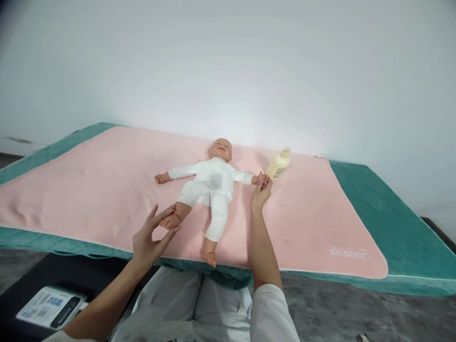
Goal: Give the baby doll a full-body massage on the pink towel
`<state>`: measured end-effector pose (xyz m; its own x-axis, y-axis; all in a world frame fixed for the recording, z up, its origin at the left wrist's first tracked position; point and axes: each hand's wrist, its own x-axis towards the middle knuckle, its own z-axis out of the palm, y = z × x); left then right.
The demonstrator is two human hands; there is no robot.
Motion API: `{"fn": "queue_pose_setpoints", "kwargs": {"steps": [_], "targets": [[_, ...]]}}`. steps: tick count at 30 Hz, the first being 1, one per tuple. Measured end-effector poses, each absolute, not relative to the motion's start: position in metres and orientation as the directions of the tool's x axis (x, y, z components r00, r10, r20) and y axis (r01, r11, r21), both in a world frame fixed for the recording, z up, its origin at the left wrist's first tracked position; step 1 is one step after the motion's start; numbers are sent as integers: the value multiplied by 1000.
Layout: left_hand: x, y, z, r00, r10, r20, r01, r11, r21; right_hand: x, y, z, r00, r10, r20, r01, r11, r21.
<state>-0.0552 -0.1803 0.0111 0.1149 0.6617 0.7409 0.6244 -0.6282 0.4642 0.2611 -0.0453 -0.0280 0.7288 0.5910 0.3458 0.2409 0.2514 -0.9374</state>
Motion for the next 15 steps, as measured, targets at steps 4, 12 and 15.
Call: {"fn": "queue_pose_setpoints", "kwargs": {"steps": [4,12,15], "targets": [[-63,-199,-8,157,637,755,629,-653,421,275,-38,-37,764,583,278,184,217,-959],[-82,-226,-60,178,628,758,667,-643,376,290,-31,-55,777,606,173,121,126,-985],[-84,-233,-78,124,652,748,697,-594,403,292,-31,-57,782,603,158,114,111,-987]]}}
